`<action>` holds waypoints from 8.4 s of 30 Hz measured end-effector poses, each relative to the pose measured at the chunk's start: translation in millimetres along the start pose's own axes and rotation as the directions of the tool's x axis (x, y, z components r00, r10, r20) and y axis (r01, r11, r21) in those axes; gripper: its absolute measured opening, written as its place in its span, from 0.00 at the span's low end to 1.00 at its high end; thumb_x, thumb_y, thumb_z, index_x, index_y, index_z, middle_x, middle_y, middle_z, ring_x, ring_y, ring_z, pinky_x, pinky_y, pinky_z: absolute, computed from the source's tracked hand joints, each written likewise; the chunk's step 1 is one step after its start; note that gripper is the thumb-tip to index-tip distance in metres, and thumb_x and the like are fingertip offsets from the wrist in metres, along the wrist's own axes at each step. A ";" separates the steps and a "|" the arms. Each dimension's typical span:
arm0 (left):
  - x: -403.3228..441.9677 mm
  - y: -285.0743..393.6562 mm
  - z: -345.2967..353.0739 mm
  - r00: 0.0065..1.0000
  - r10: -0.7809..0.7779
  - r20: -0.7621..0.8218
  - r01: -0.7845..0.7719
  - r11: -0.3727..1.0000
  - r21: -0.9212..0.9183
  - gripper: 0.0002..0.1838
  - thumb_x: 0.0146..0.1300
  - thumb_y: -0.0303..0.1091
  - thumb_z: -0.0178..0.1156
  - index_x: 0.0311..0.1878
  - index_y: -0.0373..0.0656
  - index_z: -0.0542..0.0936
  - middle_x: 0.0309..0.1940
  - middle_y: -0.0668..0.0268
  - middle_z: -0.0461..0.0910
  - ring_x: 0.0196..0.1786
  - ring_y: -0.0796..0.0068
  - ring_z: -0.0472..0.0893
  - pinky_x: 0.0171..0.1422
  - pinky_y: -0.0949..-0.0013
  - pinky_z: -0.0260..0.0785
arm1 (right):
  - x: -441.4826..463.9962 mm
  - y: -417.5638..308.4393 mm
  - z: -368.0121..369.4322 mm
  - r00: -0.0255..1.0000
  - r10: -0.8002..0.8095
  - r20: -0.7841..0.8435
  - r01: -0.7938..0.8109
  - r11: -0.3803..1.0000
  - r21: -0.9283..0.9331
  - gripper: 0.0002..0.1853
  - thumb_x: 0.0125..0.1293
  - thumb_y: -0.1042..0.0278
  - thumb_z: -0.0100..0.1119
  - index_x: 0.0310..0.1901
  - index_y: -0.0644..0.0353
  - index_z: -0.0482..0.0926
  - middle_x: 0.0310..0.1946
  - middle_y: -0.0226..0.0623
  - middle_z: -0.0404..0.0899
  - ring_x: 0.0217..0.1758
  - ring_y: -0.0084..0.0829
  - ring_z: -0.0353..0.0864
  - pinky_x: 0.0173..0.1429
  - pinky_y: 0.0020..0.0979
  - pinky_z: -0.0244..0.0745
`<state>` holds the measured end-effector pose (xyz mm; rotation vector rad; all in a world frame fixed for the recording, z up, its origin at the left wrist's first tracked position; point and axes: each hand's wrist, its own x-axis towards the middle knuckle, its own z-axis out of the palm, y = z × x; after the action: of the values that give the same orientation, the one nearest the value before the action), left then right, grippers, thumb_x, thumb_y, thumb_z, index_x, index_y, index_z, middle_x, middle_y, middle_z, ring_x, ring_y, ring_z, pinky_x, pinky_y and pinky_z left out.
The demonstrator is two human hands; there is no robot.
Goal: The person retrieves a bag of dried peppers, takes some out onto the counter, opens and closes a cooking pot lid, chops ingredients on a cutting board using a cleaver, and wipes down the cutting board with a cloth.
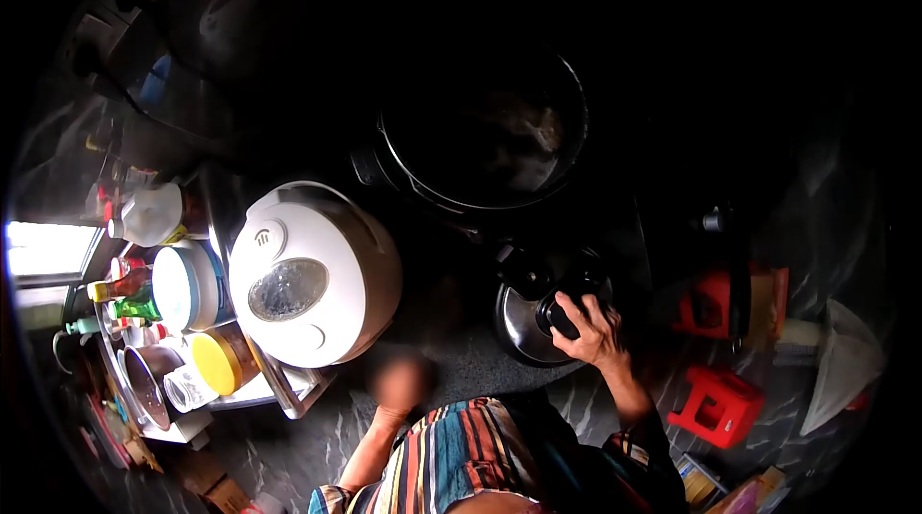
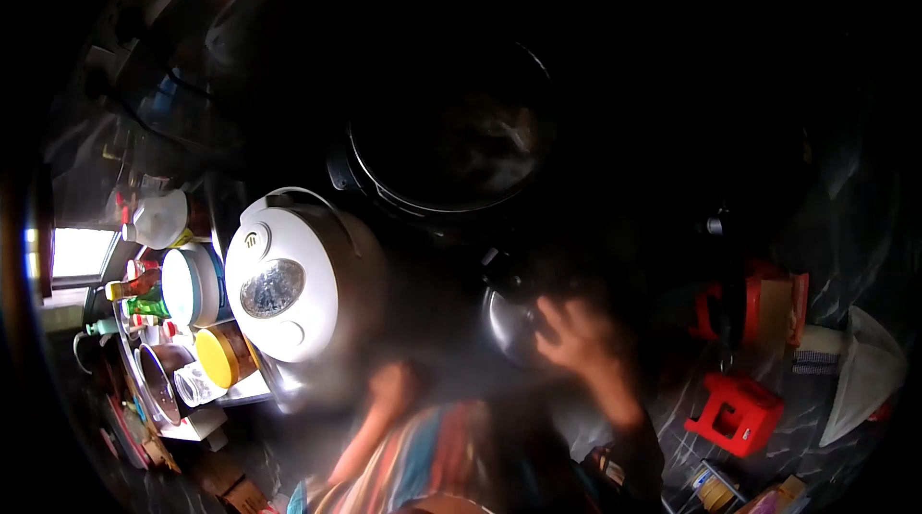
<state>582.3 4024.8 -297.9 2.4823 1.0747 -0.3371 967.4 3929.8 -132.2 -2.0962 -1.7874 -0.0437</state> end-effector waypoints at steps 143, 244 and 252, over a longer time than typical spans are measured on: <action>-409.4 -208.6 109.8 0.728 -0.684 -0.041 0.018 0.079 -0.997 0.07 0.66 0.31 0.59 0.33 0.38 0.77 0.18 0.71 0.74 0.21 0.85 0.71 0.25 0.76 0.65 | -132.1 -535.1 161.8 0.869 -0.487 -0.087 0.434 0.667 0.605 0.22 0.57 0.77 0.61 0.55 0.67 0.70 0.39 0.48 0.75 0.41 0.46 0.80 0.46 0.36 0.79; -508.1 -747.0 -237.3 0.639 0.033 -0.769 -0.382 0.881 -0.279 0.13 0.55 0.25 0.62 0.44 0.35 0.75 0.39 0.53 0.77 0.46 0.53 0.78 0.50 0.58 0.73 | 79.3 -1131.0 310.1 0.697 0.657 0.287 -0.544 0.224 0.809 0.32 0.56 0.77 0.56 0.62 0.67 0.55 0.31 0.40 0.74 0.15 0.22 0.71 0.12 0.23 0.66; -549.1 -738.7 -247.5 0.647 -0.117 -0.754 -0.472 0.714 -0.516 0.07 0.58 0.24 0.64 0.38 0.36 0.77 0.32 0.59 0.78 0.26 0.68 0.79 0.32 0.68 0.72 | 42.5 -1148.8 287.2 0.790 0.486 0.374 -0.258 -0.291 0.921 0.21 0.62 0.78 0.49 0.56 0.68 0.59 0.31 0.37 0.71 0.18 0.22 0.71 0.15 0.21 0.64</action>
<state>-318.1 4244.8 -75.6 1.9593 0.9151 1.0960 -187.2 4190.8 -79.9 -1.1015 -0.3040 1.0262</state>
